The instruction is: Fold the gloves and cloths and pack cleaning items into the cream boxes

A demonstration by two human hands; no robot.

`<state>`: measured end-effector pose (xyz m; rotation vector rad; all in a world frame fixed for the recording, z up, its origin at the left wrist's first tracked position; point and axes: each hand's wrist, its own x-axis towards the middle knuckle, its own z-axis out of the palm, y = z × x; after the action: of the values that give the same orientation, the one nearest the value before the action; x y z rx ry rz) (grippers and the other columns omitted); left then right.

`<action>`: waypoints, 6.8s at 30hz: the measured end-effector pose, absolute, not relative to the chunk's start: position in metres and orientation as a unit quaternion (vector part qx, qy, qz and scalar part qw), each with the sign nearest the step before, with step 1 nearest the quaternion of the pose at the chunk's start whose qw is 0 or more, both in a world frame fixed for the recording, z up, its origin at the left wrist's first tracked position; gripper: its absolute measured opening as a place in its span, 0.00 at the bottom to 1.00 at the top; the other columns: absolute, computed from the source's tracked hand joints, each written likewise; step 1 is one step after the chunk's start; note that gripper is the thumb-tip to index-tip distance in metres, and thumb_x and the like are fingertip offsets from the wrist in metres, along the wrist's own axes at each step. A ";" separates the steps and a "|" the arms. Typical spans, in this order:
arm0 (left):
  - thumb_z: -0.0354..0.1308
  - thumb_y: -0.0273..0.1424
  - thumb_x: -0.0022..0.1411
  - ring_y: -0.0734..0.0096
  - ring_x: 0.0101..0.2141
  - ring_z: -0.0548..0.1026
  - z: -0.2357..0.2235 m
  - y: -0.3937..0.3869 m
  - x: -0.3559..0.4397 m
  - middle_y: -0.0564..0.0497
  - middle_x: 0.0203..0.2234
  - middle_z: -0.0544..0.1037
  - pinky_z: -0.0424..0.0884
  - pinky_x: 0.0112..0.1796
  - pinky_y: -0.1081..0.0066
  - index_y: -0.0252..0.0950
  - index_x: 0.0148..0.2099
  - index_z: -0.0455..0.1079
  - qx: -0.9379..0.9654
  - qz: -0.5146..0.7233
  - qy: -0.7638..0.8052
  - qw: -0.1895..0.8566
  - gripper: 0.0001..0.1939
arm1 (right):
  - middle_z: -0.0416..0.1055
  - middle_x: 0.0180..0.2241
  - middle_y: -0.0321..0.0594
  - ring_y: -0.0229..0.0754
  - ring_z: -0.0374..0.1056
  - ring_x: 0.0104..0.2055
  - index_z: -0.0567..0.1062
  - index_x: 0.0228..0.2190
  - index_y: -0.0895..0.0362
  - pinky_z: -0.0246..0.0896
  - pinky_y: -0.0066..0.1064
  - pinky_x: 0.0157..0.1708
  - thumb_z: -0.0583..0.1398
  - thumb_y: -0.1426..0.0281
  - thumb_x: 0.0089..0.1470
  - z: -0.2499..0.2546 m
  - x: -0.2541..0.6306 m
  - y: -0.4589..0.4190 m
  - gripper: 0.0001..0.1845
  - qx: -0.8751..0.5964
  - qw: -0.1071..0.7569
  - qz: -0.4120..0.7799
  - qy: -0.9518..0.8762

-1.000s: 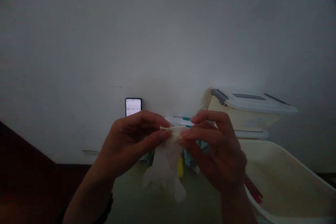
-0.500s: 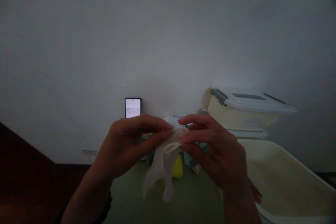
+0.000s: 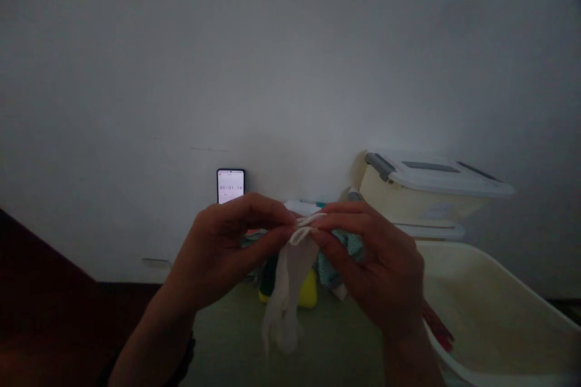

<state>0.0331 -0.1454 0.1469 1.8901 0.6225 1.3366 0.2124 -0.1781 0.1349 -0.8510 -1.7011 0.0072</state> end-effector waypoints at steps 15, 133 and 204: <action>0.59 0.23 0.56 0.80 0.30 0.74 0.145 -0.144 0.035 0.56 0.29 0.76 0.71 0.33 0.83 0.38 0.35 0.70 0.754 0.477 0.228 0.390 0.05 | 0.72 0.28 0.33 0.37 0.69 0.32 0.69 0.30 0.53 0.66 0.29 0.32 0.64 0.70 0.47 0.131 0.212 -0.182 0.08 -0.382 0.578 0.145 -0.707; 0.59 0.43 0.51 0.81 0.16 0.62 0.098 -0.108 0.063 0.56 0.14 0.67 0.55 0.16 0.81 0.30 0.24 0.71 0.812 0.096 0.339 0.465 0.18 | 0.68 0.24 0.32 0.33 0.63 0.23 0.69 0.29 0.55 0.61 0.23 0.19 0.62 0.65 0.47 0.119 0.228 -0.148 0.08 -0.446 0.726 0.172 -0.494; 0.61 0.23 0.46 0.79 0.22 0.68 0.128 -0.115 0.044 0.56 0.23 0.74 0.65 0.23 0.81 0.34 0.28 0.70 0.662 0.479 0.337 0.467 0.05 | 0.61 0.28 0.34 0.35 0.62 0.31 0.74 0.24 0.54 0.60 0.29 0.33 0.62 0.68 0.49 0.125 0.212 -0.164 0.04 -0.457 0.515 0.170 -0.705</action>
<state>0.0435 -0.1147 0.1276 1.6252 0.8277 1.1748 0.2116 -0.1644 0.1252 -1.0989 -1.6943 0.4079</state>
